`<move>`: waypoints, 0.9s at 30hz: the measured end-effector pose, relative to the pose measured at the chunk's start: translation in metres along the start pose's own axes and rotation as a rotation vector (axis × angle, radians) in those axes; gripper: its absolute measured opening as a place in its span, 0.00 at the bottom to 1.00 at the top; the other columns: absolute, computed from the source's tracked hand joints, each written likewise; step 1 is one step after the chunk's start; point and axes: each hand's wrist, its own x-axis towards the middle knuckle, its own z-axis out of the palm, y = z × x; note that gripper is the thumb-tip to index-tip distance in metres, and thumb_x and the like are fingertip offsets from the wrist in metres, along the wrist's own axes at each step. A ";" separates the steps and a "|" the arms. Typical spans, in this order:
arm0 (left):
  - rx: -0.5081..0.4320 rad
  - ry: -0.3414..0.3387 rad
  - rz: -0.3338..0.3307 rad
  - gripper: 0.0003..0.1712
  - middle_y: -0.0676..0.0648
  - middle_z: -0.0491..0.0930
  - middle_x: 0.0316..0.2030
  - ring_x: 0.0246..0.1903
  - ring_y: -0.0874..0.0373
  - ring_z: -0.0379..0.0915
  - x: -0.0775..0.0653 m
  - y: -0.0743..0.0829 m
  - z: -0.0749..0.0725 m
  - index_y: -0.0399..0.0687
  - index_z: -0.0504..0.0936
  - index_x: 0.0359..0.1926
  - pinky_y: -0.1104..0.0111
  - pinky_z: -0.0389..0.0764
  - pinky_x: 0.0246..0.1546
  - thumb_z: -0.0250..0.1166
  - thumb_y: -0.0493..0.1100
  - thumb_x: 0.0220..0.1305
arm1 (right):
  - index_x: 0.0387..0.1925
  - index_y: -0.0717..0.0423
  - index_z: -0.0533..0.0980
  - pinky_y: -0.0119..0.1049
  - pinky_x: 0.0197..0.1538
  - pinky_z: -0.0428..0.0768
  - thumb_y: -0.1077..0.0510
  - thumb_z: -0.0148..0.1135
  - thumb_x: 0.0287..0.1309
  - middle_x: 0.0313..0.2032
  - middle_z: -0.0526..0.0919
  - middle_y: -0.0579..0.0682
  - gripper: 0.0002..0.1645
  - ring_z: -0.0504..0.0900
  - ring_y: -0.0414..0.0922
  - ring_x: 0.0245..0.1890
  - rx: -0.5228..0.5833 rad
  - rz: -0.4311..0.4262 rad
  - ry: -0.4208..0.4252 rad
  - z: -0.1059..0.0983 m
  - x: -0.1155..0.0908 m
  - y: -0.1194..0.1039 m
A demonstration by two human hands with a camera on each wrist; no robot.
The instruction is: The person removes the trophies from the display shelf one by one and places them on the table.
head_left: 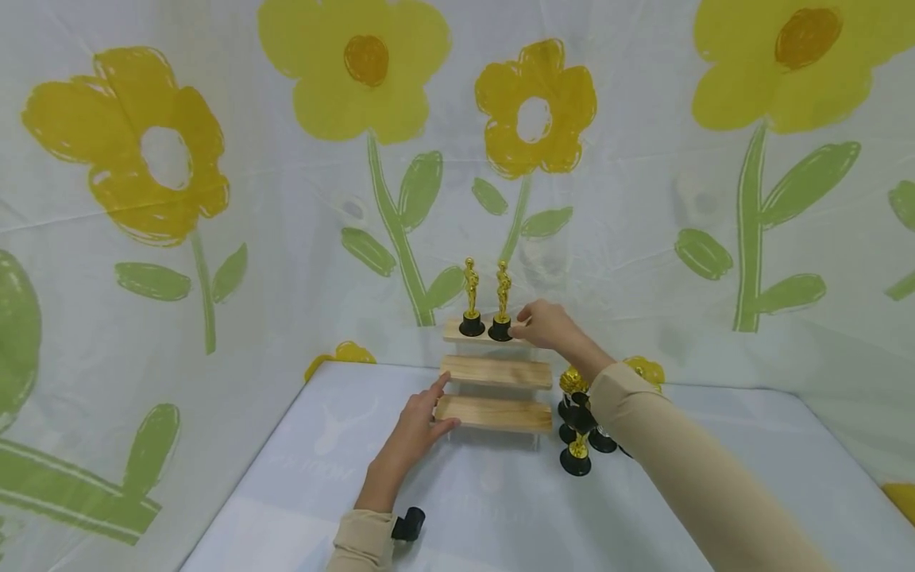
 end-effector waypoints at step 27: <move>-0.006 0.002 0.014 0.47 0.40 0.81 0.53 0.44 0.53 0.73 0.002 -0.001 0.002 0.48 0.60 0.74 0.61 0.79 0.43 0.72 0.47 0.57 | 0.46 0.61 0.83 0.38 0.36 0.79 0.54 0.61 0.67 0.42 0.86 0.57 0.15 0.82 0.49 0.34 0.154 0.043 0.185 0.035 0.026 -0.004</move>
